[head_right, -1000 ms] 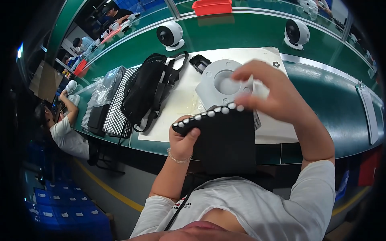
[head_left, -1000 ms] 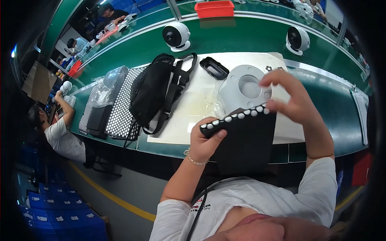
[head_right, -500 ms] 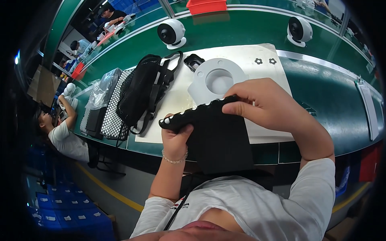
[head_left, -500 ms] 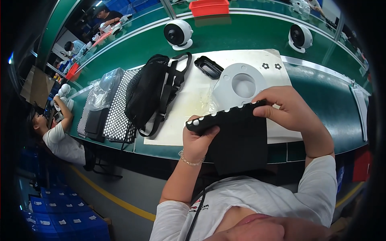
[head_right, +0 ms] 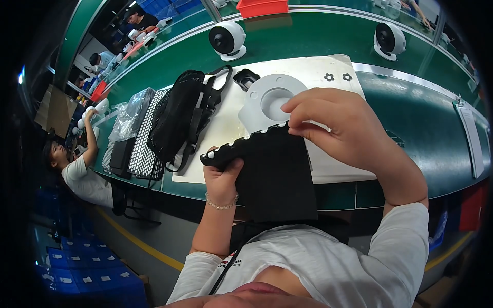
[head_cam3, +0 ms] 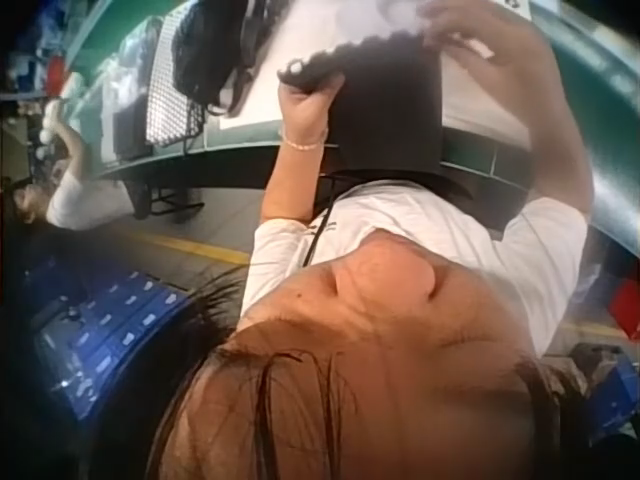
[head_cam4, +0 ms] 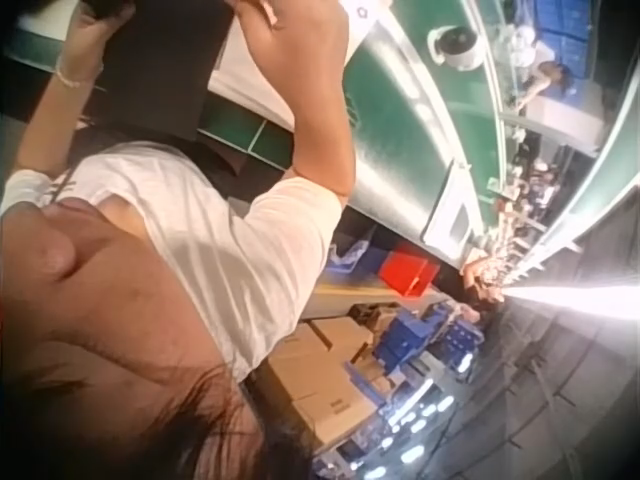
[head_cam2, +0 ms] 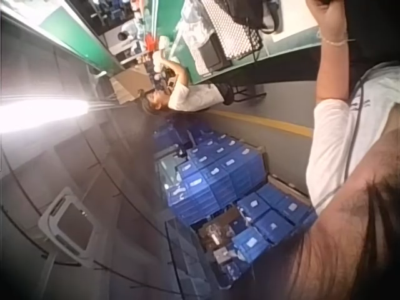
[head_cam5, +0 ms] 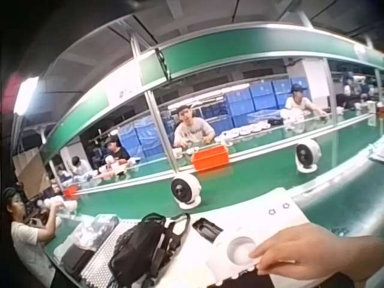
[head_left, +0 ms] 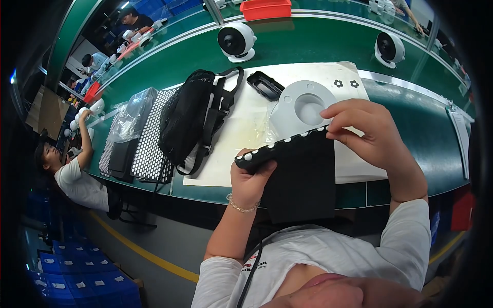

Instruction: Assembling various components for a security camera base on a factory production line.

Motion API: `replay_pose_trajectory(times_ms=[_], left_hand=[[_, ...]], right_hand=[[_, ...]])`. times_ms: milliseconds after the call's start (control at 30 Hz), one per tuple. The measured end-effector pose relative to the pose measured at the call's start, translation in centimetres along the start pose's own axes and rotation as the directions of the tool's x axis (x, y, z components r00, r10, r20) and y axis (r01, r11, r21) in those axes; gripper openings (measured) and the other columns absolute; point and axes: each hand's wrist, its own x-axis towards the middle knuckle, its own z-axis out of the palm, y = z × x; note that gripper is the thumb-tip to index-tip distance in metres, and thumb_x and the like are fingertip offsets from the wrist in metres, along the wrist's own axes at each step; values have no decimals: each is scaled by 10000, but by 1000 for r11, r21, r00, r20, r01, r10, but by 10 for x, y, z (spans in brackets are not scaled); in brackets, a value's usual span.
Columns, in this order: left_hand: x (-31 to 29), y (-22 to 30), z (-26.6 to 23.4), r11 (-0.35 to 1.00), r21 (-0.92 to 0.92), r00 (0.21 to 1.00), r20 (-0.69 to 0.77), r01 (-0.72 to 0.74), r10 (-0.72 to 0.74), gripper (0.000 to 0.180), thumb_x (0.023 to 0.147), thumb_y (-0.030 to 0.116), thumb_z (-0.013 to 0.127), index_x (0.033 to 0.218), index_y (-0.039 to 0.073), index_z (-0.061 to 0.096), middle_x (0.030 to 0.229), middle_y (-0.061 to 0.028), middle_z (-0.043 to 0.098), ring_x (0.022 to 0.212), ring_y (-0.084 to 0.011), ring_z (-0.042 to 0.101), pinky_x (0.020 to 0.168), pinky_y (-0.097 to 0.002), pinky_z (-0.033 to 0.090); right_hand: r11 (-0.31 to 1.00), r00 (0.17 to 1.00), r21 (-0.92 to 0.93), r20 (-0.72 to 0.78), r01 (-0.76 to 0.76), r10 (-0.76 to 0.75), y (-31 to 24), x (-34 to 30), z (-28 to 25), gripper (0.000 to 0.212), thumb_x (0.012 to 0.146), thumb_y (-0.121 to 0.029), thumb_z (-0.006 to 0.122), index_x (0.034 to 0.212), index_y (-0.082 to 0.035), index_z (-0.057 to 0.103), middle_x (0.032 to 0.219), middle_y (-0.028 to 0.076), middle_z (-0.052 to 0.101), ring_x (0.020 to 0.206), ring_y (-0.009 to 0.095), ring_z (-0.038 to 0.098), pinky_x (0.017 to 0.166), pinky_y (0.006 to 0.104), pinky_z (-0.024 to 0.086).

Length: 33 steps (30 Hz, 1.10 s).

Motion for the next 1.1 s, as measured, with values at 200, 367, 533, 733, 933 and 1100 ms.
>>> replay_pose_trajectory(times_ms=[200, 367, 533, 733, 933, 1100], left_hand=[[0, 2, 3, 998, -52, 999, -23, 23, -24, 204, 723, -96, 618, 837, 35, 510, 793, -7, 565, 686, -49, 502, 619, -181, 413], [-2, 0, 2, 1000, -8, 999, 30, 12, -12, 208, 721, -106, 611, 845, 29, 511, 783, -8, 559, 686, -50, 502, 615, -183, 414], [-1, 1, 0, 998, 55, 998, 62, 0, -4, 190, 727, -98, 607, 848, 18, 517, 760, 2, 543, 667, -44, 484, 596, -179, 395], [-2, 3, 6, 994, 113, 996, 88, 4, -14, 172, 730, -61, 630, 845, 9, 523, 743, -5, 541, 658, -50, 488, 584, -189, 396], [-1, 0, 2, 988, 152, 994, 112, -1, -16, 143, 732, -37, 640, 820, 5, 535, 734, -9, 540, 648, -56, 488, 578, -197, 396], [11, -3, 1, 705, 486, 853, 368, -516, 371, 207, 656, -43, 667, 797, 24, 530, 956, -140, 568, 748, -193, 584, 642, -260, 456]], right_hand=[[956, 960, -159, -89, 248, -264, 4, 3, 7, 172, 657, 24, 654, 777, -47, 553, 952, 73, 575, 872, 245, 552, 716, 319, 452], [964, 940, 6, -222, 266, -258, 3, 3, 10, 249, 659, 13, 655, 870, -77, 556, 926, 62, 577, 903, 258, 531, 761, 343, 422], [959, 973, -169, 3, 227, -230, 1, 1, 13, 314, 653, 4, 658, 937, -92, 564, 859, 54, 574, 843, 251, 531, 739, 347, 416], [910, 881, -54, -231, 412, -413, 5, -4, 36, 374, 637, 39, 638, 974, -108, 569, 856, 39, 547, 790, 220, 537, 675, 324, 409], [843, 836, 13, 117, 538, -536, -7, -9, 31, 360, 725, -25, 568, 1076, -105, 552, 871, 29, 525, 728, 181, 527, 642, 297, 406], [969, 940, 100, -283, 225, -189, 31, 3, 32, 436, 704, 71, 547, 1110, -70, 473, 903, 52, 519, 796, 154, 513, 719, 279, 408]])
